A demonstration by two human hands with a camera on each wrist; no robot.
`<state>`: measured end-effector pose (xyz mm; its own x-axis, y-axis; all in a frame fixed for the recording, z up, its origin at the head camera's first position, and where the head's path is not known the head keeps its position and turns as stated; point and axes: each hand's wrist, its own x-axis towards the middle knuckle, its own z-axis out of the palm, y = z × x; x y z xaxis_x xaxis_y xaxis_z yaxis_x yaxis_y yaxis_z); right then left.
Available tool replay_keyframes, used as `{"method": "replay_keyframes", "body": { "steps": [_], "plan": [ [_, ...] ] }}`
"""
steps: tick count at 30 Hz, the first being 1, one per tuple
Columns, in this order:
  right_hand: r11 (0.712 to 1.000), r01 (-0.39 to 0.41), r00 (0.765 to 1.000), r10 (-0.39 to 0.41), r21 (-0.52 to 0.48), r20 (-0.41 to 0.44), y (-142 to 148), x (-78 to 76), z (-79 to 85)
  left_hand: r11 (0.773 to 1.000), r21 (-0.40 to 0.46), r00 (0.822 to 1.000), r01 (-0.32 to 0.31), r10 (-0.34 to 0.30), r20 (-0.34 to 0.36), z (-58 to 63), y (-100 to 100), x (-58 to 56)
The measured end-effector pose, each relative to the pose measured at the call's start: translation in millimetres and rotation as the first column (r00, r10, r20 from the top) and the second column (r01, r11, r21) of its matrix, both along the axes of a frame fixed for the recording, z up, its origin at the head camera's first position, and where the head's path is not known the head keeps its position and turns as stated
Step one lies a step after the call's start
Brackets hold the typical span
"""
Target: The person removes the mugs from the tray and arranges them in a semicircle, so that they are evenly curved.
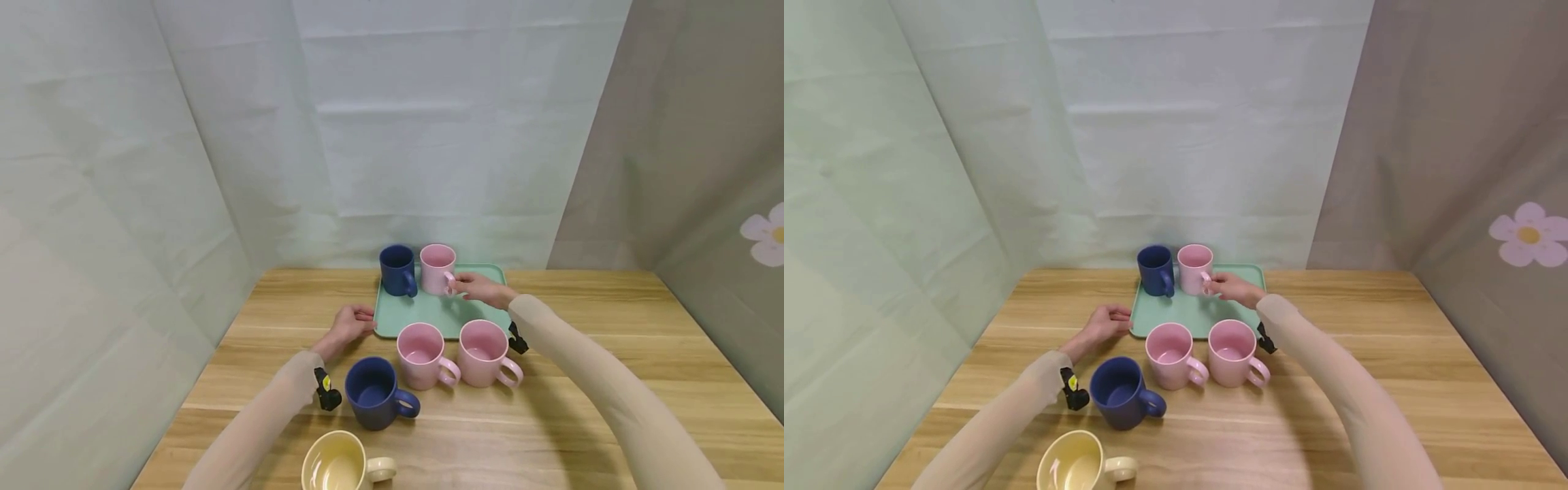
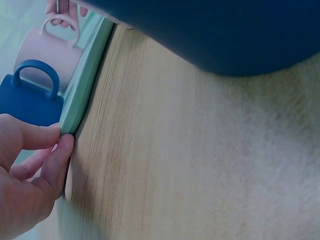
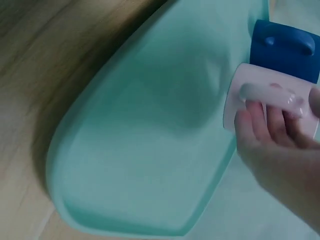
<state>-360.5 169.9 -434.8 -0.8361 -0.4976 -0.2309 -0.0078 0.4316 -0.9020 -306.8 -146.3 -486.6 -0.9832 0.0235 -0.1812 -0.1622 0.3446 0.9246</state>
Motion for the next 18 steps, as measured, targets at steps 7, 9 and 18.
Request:
{"method": "replay_keyframes", "body": {
  "steps": [7,9,18],
  "plan": [
    [0.994,0.107,0.994,-0.108,-0.030,-0.030,10.2,0.8,0.6,1.000,0.009,1.000,0.005,-0.005,-0.007,-0.2,0.7,-1.3],
    [0.994,0.101,0.994,-0.102,-0.040,-0.030,11.6,2.0,2.3,1.000,0.011,1.000,0.007,-0.007,-0.009,0.7,0.5,-2.2],
    [0.945,0.297,0.954,-0.288,-0.136,0.083,11.1,14.6,-2.1,1.000,0.014,1.000,0.007,-0.007,-0.009,-3.0,1.0,-0.9]
  ]
}}
